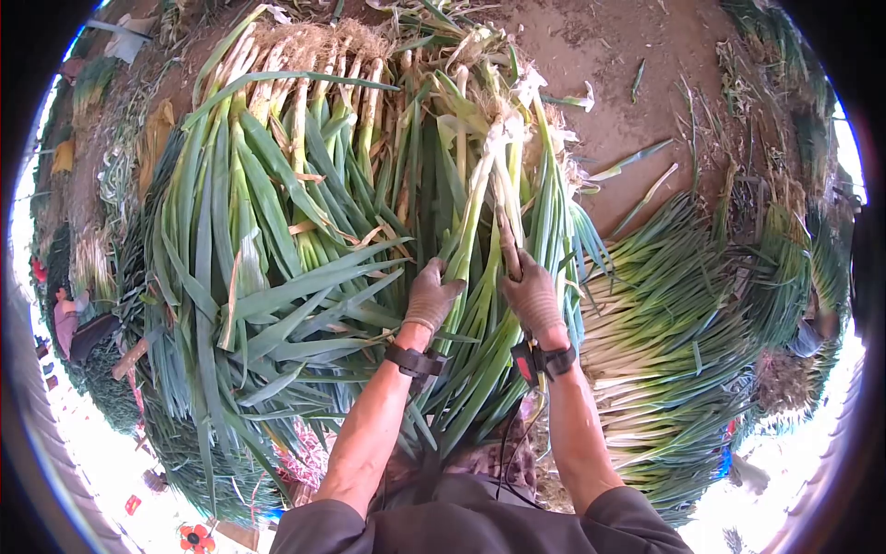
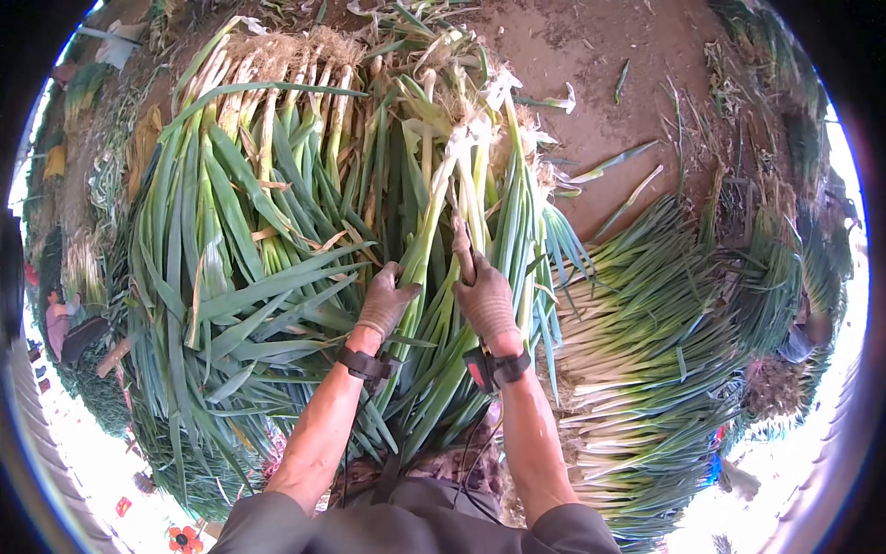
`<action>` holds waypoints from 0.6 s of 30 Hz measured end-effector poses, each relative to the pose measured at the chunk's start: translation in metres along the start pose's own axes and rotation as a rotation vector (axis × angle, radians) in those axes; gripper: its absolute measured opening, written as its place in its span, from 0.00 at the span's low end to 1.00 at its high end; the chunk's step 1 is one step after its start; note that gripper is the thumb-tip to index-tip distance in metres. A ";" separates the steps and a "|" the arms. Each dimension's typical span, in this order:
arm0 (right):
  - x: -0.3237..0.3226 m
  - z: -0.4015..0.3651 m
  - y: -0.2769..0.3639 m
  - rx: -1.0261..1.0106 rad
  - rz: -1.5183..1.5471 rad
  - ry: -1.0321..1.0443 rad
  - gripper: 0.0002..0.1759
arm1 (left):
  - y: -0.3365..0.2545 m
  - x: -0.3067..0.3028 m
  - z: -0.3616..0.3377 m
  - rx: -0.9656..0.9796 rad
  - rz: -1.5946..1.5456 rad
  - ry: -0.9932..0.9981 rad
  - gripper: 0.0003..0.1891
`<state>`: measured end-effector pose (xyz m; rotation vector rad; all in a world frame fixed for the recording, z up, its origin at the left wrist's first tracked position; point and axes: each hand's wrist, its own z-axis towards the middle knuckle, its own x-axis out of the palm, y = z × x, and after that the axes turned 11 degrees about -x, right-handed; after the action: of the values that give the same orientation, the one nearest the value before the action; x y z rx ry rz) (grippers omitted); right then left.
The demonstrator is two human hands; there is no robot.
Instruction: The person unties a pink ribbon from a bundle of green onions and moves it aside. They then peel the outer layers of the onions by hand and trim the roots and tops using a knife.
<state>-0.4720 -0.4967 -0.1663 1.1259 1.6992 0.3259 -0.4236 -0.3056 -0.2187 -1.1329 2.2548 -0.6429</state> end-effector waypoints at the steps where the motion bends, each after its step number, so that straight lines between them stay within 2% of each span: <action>1: 0.000 0.008 0.000 0.000 -0.006 -0.018 0.19 | -0.001 0.000 -0.001 0.005 -0.005 0.003 0.21; 4: 0.000 0.033 -0.007 -0.066 -0.034 -0.063 0.21 | -0.004 -0.003 -0.005 0.009 -0.036 0.023 0.20; 8: -0.005 0.064 -0.004 -0.020 -0.051 -0.058 0.18 | -0.007 -0.004 -0.010 -0.006 -0.140 0.072 0.19; 12: -0.002 0.100 -0.020 -0.062 -0.037 -0.057 0.19 | 0.004 -0.004 -0.002 -0.008 -0.214 0.130 0.19; 15: -0.006 0.123 -0.022 -0.059 -0.021 -0.075 0.19 | 0.008 -0.004 0.000 -0.018 -0.183 0.122 0.20; 18: -0.008 0.129 -0.029 -0.049 0.015 -0.074 0.20 | 0.005 -0.001 -0.001 0.059 -0.155 0.063 0.20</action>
<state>-0.3767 -0.5557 -0.2370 1.1020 1.6106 0.3296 -0.4261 -0.3017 -0.2209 -1.2839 2.1999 -0.8116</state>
